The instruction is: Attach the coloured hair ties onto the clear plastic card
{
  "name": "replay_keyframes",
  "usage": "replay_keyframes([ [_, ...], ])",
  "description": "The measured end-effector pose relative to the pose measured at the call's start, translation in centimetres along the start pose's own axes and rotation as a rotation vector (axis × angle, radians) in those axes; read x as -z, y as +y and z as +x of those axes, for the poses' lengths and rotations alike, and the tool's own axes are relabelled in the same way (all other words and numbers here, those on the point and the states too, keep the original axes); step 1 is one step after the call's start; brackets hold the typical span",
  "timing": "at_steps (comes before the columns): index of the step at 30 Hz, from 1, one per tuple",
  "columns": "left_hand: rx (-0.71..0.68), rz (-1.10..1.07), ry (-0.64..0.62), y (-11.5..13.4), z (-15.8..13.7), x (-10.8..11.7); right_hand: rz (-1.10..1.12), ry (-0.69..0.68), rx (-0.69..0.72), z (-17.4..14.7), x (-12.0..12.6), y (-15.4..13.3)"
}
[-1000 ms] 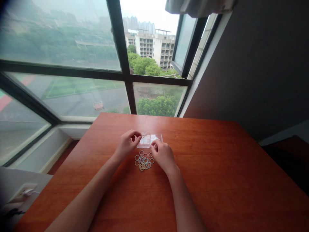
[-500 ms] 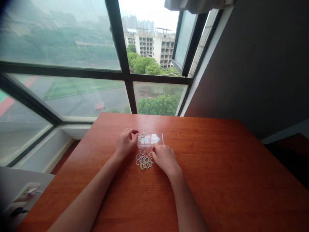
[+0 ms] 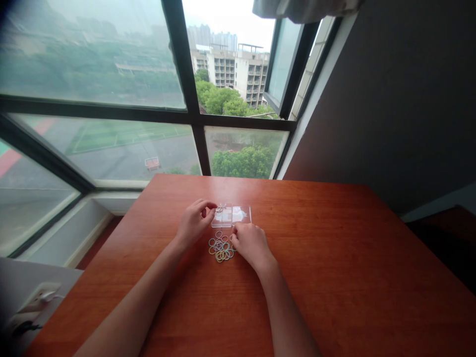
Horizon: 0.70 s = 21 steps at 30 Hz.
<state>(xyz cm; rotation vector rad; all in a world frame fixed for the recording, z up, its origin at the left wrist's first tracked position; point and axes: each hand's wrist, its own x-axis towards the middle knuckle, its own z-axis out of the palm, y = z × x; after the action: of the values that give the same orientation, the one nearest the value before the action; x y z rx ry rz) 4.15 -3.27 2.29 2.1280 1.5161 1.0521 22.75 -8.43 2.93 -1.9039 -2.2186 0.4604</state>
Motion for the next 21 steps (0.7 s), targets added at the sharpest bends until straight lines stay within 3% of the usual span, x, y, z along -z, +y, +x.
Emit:
replay_keyframes([
  [12,-0.077,-0.262,-0.246,2.5,-0.4,-0.4,0.198,0.366,0.014,0.3,-0.1,0.3],
  [21,-0.023,-0.345,-0.304,2.7,-0.4,-0.4,0.253,0.506,0.061,0.3,-0.4,0.3],
])
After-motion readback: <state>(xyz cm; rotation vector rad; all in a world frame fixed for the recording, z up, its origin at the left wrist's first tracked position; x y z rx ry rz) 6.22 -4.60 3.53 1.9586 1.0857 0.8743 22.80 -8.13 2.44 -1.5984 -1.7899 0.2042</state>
